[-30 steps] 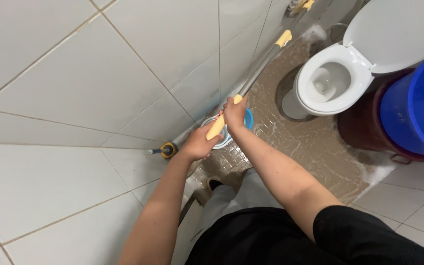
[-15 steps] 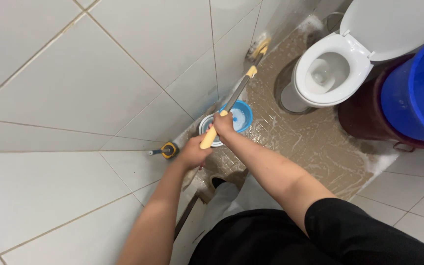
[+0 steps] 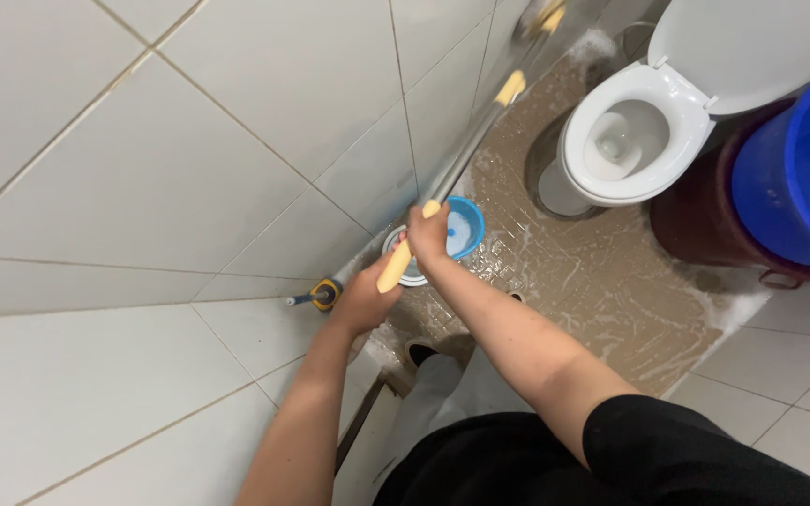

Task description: Scrubbing the bathroom floor and lower wall tiles with a long-handled brush and soapy water.

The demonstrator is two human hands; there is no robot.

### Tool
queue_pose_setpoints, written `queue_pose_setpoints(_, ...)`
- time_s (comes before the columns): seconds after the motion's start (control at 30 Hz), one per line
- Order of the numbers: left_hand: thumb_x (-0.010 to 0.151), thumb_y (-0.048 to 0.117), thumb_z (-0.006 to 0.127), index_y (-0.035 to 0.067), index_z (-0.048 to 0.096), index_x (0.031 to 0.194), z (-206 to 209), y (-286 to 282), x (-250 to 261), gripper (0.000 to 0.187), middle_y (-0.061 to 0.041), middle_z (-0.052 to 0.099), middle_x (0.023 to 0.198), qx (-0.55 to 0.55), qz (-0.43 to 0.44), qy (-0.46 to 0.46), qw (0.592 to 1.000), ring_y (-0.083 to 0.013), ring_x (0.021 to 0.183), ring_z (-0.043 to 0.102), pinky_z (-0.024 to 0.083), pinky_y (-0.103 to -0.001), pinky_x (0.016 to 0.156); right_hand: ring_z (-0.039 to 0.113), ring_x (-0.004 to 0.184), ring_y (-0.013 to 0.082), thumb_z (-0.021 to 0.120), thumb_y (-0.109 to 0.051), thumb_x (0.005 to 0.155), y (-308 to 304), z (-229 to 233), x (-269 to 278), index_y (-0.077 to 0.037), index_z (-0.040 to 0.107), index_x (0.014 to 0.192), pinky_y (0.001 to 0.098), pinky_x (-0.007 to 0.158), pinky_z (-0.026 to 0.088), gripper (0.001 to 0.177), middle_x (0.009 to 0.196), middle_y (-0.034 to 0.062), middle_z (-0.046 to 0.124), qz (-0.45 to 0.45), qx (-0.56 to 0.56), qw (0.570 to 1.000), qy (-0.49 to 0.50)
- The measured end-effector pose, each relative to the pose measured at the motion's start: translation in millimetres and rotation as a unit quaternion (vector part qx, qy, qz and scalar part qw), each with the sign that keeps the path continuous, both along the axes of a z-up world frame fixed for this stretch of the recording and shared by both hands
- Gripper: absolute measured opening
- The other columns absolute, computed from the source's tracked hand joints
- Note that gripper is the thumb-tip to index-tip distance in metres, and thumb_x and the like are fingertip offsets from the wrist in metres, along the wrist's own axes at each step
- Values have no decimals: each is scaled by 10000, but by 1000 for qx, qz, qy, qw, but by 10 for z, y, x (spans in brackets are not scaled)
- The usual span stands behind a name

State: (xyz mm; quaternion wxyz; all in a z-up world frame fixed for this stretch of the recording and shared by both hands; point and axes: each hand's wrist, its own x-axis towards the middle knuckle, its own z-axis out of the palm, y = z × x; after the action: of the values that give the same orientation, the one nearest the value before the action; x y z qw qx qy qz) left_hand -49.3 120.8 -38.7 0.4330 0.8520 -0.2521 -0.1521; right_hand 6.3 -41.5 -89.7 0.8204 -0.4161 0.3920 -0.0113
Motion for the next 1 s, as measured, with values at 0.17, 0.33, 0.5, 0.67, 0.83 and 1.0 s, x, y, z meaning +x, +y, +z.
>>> queue_pose_setpoints(0.17,847,82,644,228,533,1469,484,-276,-81,648,-113,673,711,123,105,312,936,-182,468,601,504,-356,446,573,537,218,544,-96,942,194,-793,-88,-54,303,1230,444,450,596,378,828,141,528,61,33,994,80)
queue_pose_setpoints(0.33,879,93,662,128,617,1388,206,-238,-147,513,-99,663,676,135,126,360,914,-160,455,619,514,-341,436,624,560,252,549,-79,932,228,-1041,-183,-13,339,1245,448,468,630,382,839,169,549,123,55,985,108)
queue_pose_setpoints(0.5,861,74,668,201,536,1481,603,-345,-169,646,-49,600,639,72,136,377,914,-127,430,541,467,-320,409,649,554,265,551,-80,934,51,-485,-190,-14,326,1219,442,442,604,369,854,178,575,76,-38,994,70)
queue_pose_setpoints(0.67,868,69,636,191,505,1518,870,-378,-90,674,-5,582,671,-29,81,336,938,-103,425,523,455,-301,396,613,488,261,520,-58,915,-221,610,-131,-14,165,1435,437,403,568,631,815,194,589,37,-91,995,22)
queue_pose_setpoints(0.83,861,70,651,195,481,1517,893,-377,-152,690,9,598,687,-29,89,338,936,-103,421,518,445,-293,393,623,434,274,499,-78,935,-196,724,-147,-42,37,1579,407,391,549,793,704,199,639,57,-153,985,51)
queue_pose_setpoints(1.0,880,74,634,179,505,1521,658,-166,-316,663,-40,588,642,-5,104,335,937,-113,406,519,445,-300,387,620,448,291,500,-96,943,51,495,-270,-45,106,1536,425,403,549,714,708,196,636,86,-119,983,107)
